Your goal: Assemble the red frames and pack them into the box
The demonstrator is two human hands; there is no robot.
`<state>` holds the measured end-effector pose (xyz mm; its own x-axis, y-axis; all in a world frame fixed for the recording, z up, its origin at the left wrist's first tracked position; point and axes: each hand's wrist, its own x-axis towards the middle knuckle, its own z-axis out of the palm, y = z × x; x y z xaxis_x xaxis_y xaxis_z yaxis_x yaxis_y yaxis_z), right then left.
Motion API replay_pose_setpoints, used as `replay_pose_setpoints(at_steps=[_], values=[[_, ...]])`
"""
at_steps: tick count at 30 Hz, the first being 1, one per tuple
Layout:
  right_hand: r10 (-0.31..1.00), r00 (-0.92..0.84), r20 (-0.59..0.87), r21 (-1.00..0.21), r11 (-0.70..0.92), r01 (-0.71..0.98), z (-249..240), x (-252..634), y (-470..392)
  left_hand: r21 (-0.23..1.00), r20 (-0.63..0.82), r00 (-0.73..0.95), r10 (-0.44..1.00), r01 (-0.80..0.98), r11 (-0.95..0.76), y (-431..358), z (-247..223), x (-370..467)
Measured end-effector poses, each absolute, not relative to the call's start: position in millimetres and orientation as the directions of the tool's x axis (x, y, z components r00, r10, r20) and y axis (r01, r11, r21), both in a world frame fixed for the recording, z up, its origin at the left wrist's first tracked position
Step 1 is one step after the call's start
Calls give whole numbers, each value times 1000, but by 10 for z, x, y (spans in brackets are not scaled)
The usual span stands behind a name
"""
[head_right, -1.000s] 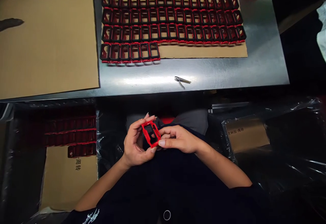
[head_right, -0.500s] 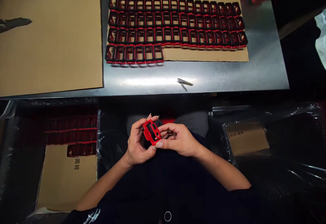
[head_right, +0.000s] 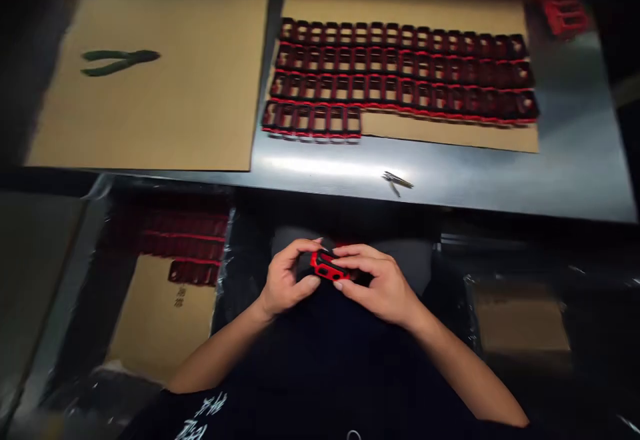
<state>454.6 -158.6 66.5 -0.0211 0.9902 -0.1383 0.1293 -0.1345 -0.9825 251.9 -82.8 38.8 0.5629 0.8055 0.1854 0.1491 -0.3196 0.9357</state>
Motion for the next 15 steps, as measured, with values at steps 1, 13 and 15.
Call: replay_pose_setpoints(at_steps=[1,13,15], values=[[993,-65,-102,-976,-87,202,672,4561,-1568,933,131,577,806,204,-297,-804,445,2494],[971,-110,-211,-896,-146,420,529,4552,-1320,725,-103,-623,775,487,488,-322,384,214],[965,-28,-261,-877,-225,424,485,4605,-1340,684,-89,-773,628,411,603,-310,279,-31]])
